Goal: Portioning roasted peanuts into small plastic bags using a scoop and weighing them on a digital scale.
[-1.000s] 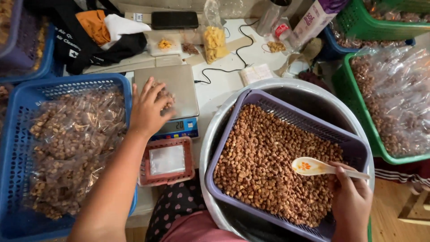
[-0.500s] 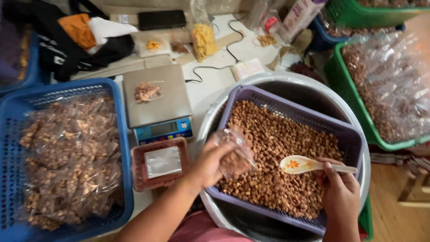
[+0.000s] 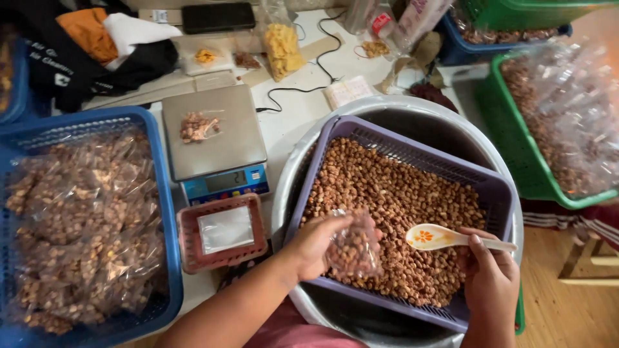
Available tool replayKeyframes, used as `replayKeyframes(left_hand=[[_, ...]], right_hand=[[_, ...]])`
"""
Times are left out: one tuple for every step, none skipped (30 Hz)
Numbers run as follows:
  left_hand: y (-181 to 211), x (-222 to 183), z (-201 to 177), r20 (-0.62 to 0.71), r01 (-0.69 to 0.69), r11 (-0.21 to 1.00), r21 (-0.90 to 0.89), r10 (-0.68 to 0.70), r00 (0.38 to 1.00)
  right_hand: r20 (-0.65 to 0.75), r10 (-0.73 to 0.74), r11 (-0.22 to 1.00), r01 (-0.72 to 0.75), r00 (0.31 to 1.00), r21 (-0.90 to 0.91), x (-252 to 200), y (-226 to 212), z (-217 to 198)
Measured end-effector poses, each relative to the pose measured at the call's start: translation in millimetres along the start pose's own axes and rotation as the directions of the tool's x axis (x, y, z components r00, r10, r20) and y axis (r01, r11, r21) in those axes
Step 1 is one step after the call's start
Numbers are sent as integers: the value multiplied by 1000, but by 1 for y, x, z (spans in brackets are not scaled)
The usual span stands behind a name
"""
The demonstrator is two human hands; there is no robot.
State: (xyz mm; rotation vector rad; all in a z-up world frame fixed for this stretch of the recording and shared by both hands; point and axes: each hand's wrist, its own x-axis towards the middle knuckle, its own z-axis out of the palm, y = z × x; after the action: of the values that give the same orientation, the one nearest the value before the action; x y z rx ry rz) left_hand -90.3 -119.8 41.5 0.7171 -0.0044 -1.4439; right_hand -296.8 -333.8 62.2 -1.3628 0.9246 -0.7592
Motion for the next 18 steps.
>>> replayKeyframes(left_hand=[[-3,-1,0,-5,-10,1000,-4,10,1000],[-6,-4,-1,18,13,1000,-14,-13,1000],[-9,-6,-2,42,37,999,-24,-36,999],[-13,-7,-3,33,25,999,-27,-24,999],[-17,-8,-4,50,-18,999,-49,20,999],[-22,-9,-5,67,-55,996,-70,60,996],[-19,-9,-6,60,-63,995,-72,68,996],[-17,-7,-7,-19,-24,1000,-12,23,1000],[-15,-6,-7,-101,22,999,43,-17,995],[-14,-6,-5,-100,20,999,43,-16,995],[-13,-7,-2,-124,80,997,-8,-81,989],[-13,-7,1,-145,140,988,-62,-148,978],[-12,-7,4,-144,141,988,-62,-148,978],[-10,-7,7,-147,139,989,-50,-145,979],[-9,-8,10,-149,137,990,-37,-141,979],[-11,-8,8,-149,136,990,-39,-140,979],[-12,-9,7,-144,104,994,-13,-105,984],[-13,-10,5,-141,67,998,12,-65,988]], right_hand=[[12,-1,1000,1,1000,0,-1,0,1],[-19,14,1000,-14,1000,-11,-1,0,2],[-51,29,999,-31,998,-22,-1,0,4],[-36,30,999,-31,999,-20,1,3,5],[-29,25,1000,-25,999,6,4,6,5],[-27,21,999,-20,999,32,5,9,4],[-17,22,999,-22,1000,34,4,7,9],[-31,25,1000,-25,999,1,2,5,12],[-44,27,999,-28,999,-31,1,3,15],[-43,25,999,-26,999,-31,0,2,15],[-28,28,999,-29,999,-24,0,2,15],[-15,32,999,-32,999,-17,-1,1,15],[-16,31,999,-31,999,-17,-1,0,14],[-21,37,999,-37,999,-7,-2,-1,13],[-27,43,999,-43,999,3,-2,-1,12],[-25,43,999,-43,999,2,-2,0,10],[-53,50,999,-50,997,-2,-3,1,8],[-76,57,998,-58,995,-5,-2,2,9]])
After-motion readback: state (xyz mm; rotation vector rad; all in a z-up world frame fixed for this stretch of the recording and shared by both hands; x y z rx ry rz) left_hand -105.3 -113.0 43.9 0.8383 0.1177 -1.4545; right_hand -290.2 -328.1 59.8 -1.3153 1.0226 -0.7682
